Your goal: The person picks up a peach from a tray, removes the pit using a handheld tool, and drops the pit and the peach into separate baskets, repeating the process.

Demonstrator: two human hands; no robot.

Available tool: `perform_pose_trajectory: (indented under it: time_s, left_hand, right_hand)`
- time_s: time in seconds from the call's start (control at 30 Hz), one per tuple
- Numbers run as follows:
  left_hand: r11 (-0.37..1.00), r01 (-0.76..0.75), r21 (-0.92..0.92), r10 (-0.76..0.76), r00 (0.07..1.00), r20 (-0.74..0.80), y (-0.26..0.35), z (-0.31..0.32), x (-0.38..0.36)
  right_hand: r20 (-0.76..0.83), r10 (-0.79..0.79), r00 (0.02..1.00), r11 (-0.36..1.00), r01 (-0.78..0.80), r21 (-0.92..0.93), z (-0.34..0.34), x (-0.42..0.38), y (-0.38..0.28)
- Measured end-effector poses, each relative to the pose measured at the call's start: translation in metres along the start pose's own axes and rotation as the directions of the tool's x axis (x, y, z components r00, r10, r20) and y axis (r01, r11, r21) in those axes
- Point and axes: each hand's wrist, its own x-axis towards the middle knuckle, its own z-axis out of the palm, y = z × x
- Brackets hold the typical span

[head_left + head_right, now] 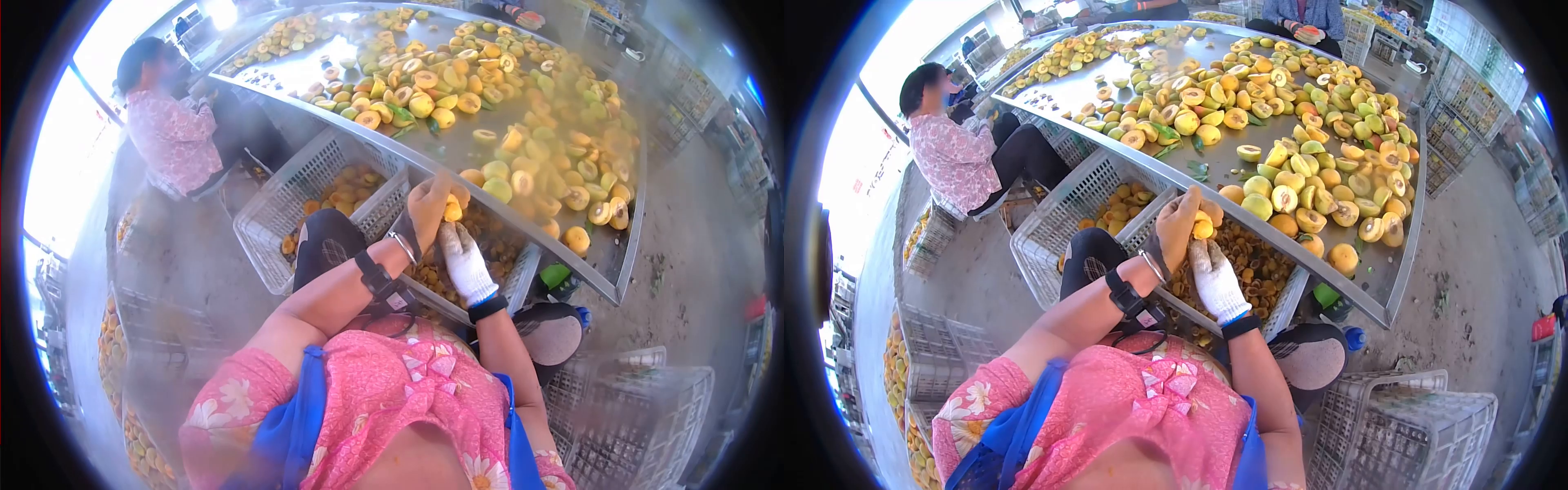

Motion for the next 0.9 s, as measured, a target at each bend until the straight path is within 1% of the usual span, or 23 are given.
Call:
perform_pose_trajectory:
  time_s: [0.07, 0.1, 0.17, 0.2, 0.23, 0.27, 0.33, 0.37, 0.43, 0.5, 0.53, 0.57, 0.63, 0.67, 0.73, 0.77, 0.8, 0.83, 0.87, 0.9]
  left_hand:
    - [0.977, -0.144, 0.160, 0.139, 0.990, 0.037, -0.006, -0.005, 0.006]
    - [0.990, -0.068, 0.122, 0.057, 0.994, 0.092, -0.002, -0.007, 0.008]
    - [0.994, 0.089, 0.056, -0.099, 0.973, 0.210, 0.010, -0.012, 0.011]
    - [0.988, 0.051, 0.147, -0.081, 0.974, 0.210, 0.009, -0.013, 0.012]
    - [0.971, 0.012, 0.238, -0.064, 0.975, 0.212, 0.006, -0.015, 0.013]
    - [0.945, -0.028, 0.327, -0.046, 0.975, 0.216, 0.004, -0.017, 0.014]
    - [0.913, -0.125, 0.388, 0.035, 0.972, 0.232, 0.001, -0.018, 0.013]
    - [0.893, -0.174, 0.416, 0.075, 0.967, 0.243, 0.000, -0.019, 0.012]
    - [0.973, -0.036, 0.226, -0.020, 0.971, 0.240, 0.002, -0.019, 0.012]
    - [0.997, 0.082, 0.014, -0.083, 0.966, 0.243, 0.006, -0.021, 0.010]
    - [0.987, 0.128, -0.098, -0.101, 0.964, 0.245, 0.006, -0.020, 0.007]
    - [0.963, 0.174, -0.208, -0.120, 0.961, 0.250, 0.006, -0.019, 0.004]
    - [0.906, 0.321, -0.276, -0.271, 0.940, 0.205, 0.016, -0.011, -0.002]
    - [0.867, 0.387, -0.313, -0.344, 0.920, 0.185, 0.019, -0.011, -0.004]
    - [0.829, 0.365, -0.424, -0.332, 0.931, 0.152, 0.013, -0.022, 0.006]
    - [0.808, 0.346, -0.477, -0.323, 0.937, 0.134, 0.010, -0.030, 0.014]
    - [0.906, 0.195, -0.376, -0.192, 0.980, 0.046, 0.012, -0.044, 0.021]
    - [0.966, 0.041, -0.254, -0.049, 0.998, -0.026, 0.019, -0.068, 0.027]
    - [0.987, -0.107, -0.117, 0.098, 0.992, -0.078, 0.027, -0.091, 0.033]
    - [0.968, -0.224, 0.109, 0.240, 0.958, -0.155, 0.035, -0.113, 0.043]
  right_hand:
    - [0.043, -0.032, 0.999, 0.999, 0.031, 0.024, 0.000, 0.000, 0.005]
    - [0.063, -0.049, 0.997, 0.998, 0.047, 0.037, 0.000, 0.000, 0.006]
    - [0.095, 0.053, 0.994, 0.983, -0.069, 0.172, 0.002, -0.004, 0.003]
    - [0.116, 0.103, 0.988, 0.963, -0.128, 0.237, 0.003, -0.007, -0.001]
    - [0.185, 0.204, 0.961, 0.905, -0.257, 0.340, 0.002, -0.009, -0.005]
    - [0.244, 0.250, 0.937, 0.862, -0.330, 0.384, 0.000, -0.012, -0.011]
    - [0.364, 0.324, 0.873, 0.757, -0.470, 0.454, -0.004, -0.015, -0.020]
    - [0.392, 0.343, 0.853, 0.713, -0.509, 0.482, -0.004, -0.014, -0.020]
    - [0.452, 0.376, 0.809, 0.618, -0.582, 0.528, -0.004, -0.012, -0.019]
    - [0.559, 0.294, 0.775, 0.532, -0.619, 0.578, -0.005, -0.010, -0.018]
    - [0.607, 0.246, 0.756, 0.487, -0.638, 0.597, -0.006, -0.008, -0.016]
    - [0.627, 0.204, 0.752, 0.477, -0.636, 0.607, -0.006, -0.007, -0.011]
    - [0.663, 0.118, 0.740, 0.458, -0.633, 0.625, -0.004, -0.005, -0.004]
    - [0.682, 0.111, 0.722, 0.410, -0.659, 0.631, -0.005, -0.005, -0.004]
    - [0.719, 0.089, 0.689, 0.314, -0.705, 0.636, -0.007, -0.006, -0.005]
    - [0.657, 0.137, 0.741, 0.355, -0.656, 0.666, -0.002, -0.006, -0.007]
    - [0.663, 0.106, 0.741, 0.324, -0.656, 0.681, -0.001, -0.007, -0.007]
    - [0.668, 0.075, 0.741, 0.289, -0.657, 0.696, -0.001, -0.010, -0.007]
    - [0.669, 0.045, 0.742, 0.250, -0.657, 0.711, -0.002, -0.012, -0.008]
    - [0.669, 0.060, 0.741, 0.247, -0.660, 0.709, -0.003, -0.013, -0.011]
